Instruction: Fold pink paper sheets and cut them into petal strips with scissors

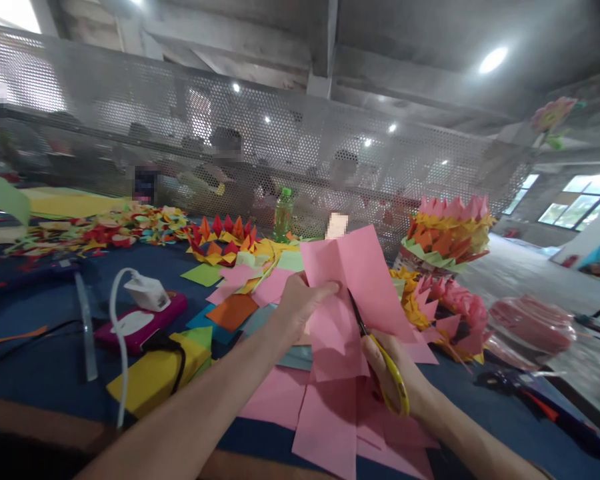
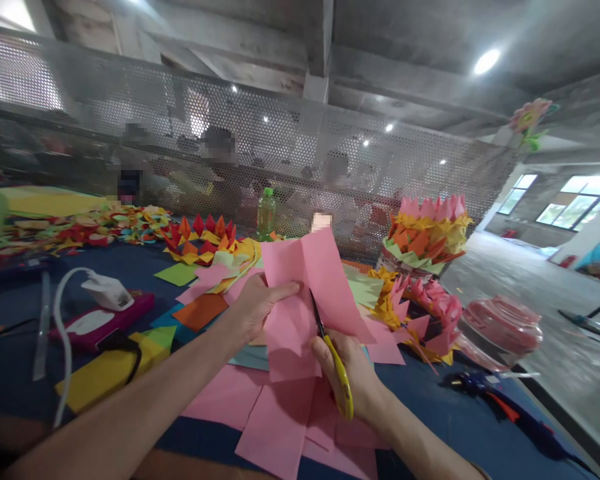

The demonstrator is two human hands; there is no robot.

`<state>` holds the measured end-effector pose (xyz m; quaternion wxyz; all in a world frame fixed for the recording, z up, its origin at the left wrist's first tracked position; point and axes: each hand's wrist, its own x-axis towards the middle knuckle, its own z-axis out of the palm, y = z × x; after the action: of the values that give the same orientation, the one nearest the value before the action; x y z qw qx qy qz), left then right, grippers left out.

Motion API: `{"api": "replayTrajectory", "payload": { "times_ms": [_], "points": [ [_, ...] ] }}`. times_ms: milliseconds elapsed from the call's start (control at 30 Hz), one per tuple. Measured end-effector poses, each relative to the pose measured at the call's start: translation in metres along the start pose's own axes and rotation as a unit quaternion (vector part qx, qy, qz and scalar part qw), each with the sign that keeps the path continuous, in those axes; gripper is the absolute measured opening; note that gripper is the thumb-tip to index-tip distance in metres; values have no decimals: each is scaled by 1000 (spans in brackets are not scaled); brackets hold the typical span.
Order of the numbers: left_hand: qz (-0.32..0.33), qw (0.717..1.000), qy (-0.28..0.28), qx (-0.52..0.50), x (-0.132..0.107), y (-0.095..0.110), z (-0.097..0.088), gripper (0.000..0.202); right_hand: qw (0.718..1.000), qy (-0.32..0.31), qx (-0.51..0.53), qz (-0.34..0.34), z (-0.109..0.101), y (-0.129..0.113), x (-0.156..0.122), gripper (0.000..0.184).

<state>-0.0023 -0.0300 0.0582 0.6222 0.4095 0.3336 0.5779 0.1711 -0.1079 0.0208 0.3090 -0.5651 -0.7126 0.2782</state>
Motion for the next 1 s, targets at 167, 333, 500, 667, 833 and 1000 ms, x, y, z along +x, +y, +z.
{"api": "replayTrajectory", "payload": {
  "times_ms": [167,333,500,667,833,1000],
  "points": [
    [11,1000,4,8,-1,0,1,31,998,15,-44,-37,-2,-1,1,49],
    [-4,1000,0,5,-3,0,3,31,1000,3,-14,-4,2,9,-1,48],
    [-5,1000,-2,2,-6,4,4,32,997,19,62,51,12,16,-2,48],
    [-9,1000,-1,10,-9,7,4,33,992,4,100,79,13,7,-3,51],
    [-15,1000,-4,6,-10,8,5,33,991,-2,103,90,11,-3,-5,51],
    [-6,999,15,45,-8,7,4,29,999,10,26,44,7,-2,-2,48]
  ]
}}
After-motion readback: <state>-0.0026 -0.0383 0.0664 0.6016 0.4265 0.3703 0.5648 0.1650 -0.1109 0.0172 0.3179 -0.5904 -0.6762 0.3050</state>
